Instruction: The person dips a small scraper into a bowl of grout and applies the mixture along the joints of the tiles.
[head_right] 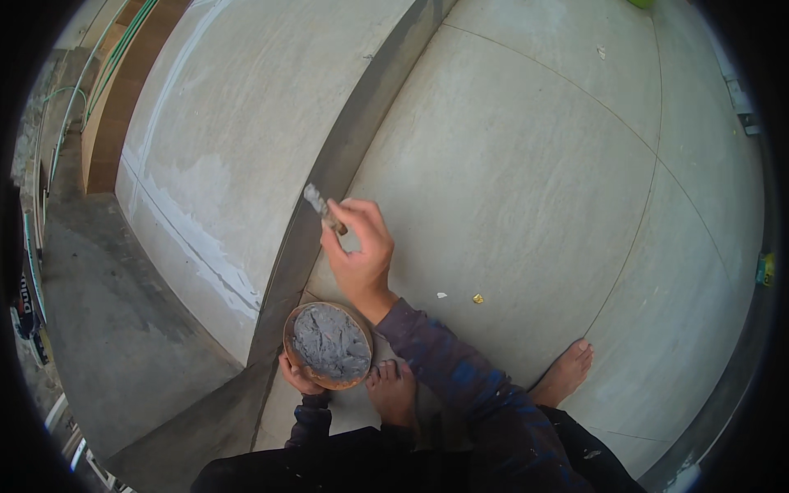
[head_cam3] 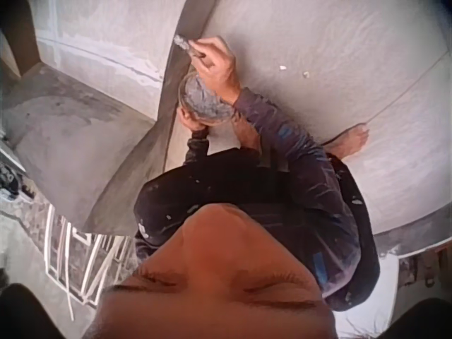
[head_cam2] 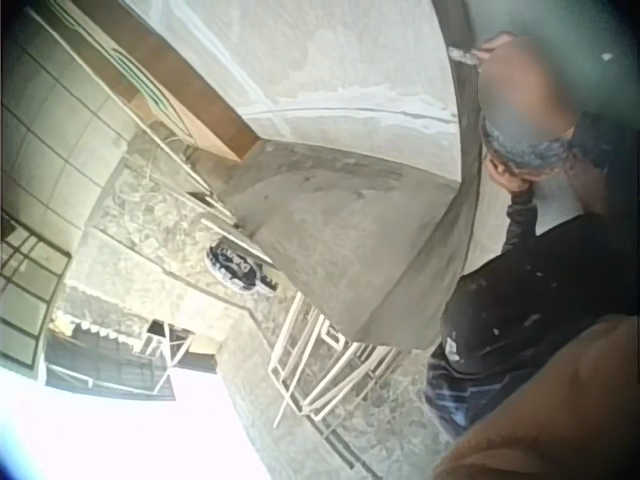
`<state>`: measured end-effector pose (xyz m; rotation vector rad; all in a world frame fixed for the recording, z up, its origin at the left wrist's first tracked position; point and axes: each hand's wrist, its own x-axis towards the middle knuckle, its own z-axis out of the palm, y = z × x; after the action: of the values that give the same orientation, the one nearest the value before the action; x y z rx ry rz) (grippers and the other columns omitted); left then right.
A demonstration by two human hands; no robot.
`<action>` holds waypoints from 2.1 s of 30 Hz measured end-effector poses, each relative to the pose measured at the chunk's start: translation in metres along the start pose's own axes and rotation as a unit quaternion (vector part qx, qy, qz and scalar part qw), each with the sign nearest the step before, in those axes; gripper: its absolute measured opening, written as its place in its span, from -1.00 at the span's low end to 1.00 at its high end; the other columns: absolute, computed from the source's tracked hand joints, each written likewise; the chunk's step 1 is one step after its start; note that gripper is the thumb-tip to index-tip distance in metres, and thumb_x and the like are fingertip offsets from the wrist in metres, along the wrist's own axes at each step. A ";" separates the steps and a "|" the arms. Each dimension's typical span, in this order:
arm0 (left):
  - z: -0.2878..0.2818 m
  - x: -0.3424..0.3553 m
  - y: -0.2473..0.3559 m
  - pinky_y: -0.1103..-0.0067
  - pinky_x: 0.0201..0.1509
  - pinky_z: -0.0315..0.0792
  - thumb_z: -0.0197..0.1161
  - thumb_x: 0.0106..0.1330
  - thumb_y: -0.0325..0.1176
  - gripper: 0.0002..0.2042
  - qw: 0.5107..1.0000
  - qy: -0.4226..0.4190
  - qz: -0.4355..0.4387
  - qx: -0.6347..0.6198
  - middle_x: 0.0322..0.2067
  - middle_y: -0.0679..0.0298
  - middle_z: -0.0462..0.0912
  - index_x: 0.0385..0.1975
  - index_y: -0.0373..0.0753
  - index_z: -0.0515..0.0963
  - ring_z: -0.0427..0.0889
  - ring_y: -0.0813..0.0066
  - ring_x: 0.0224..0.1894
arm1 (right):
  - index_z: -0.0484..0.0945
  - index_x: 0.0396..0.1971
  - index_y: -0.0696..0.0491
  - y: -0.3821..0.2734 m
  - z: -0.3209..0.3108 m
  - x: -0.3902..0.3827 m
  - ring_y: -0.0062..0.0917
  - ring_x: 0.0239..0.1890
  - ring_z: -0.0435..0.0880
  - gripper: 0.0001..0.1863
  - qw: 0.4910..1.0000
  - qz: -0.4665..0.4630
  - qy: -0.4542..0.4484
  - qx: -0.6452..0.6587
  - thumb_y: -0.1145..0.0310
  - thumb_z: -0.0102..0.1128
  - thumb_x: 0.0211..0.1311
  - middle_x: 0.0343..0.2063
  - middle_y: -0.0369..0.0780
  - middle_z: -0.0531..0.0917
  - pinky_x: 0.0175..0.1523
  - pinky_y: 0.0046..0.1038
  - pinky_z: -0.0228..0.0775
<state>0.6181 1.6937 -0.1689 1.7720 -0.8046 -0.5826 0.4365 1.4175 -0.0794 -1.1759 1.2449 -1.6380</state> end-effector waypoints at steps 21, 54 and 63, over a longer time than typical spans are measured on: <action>-0.008 0.003 -0.015 0.42 0.07 0.47 0.06 0.32 0.57 -0.11 0.999 -0.019 0.002 0.034 -0.16 0.26 0.53 -0.05 -0.38 0.47 0.55 0.45 -0.07 | 0.72 -0.03 0.19 -0.005 0.020 -0.024 -0.33 -0.13 0.68 -0.54 0.998 -0.013 0.049 -0.047 0.74 0.42 -0.03 -0.15 -0.15 0.62 -0.09 -0.40 0.59; -0.001 0.006 -0.002 0.45 -0.04 0.55 -0.01 0.31 0.61 -0.06 0.999 0.013 0.013 0.034 -0.26 0.23 0.70 -0.08 -0.42 0.55 0.65 0.47 -0.18 | 0.61 0.13 0.22 -0.066 -0.020 0.043 -0.21 -0.15 0.68 -0.59 0.973 -0.004 -0.206 -0.109 0.59 0.33 0.26 -0.14 -0.04 0.71 -0.06 -0.30 0.54; -0.005 0.002 -0.006 0.42 -0.06 0.55 -0.08 0.38 0.55 -0.08 0.997 0.011 0.024 0.073 -0.29 0.17 0.71 -0.07 -0.45 0.56 0.66 0.43 -0.19 | 0.56 0.15 0.29 -0.062 0.009 0.052 0.09 0.00 0.62 -0.60 0.901 -0.055 -0.405 -0.145 0.50 0.19 0.35 -0.08 0.13 0.70 0.18 -0.06 0.44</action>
<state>0.6246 1.6961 -0.1726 1.8833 -0.8916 -0.4830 0.4278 1.3815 -0.0071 -1.8800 0.8801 -0.8480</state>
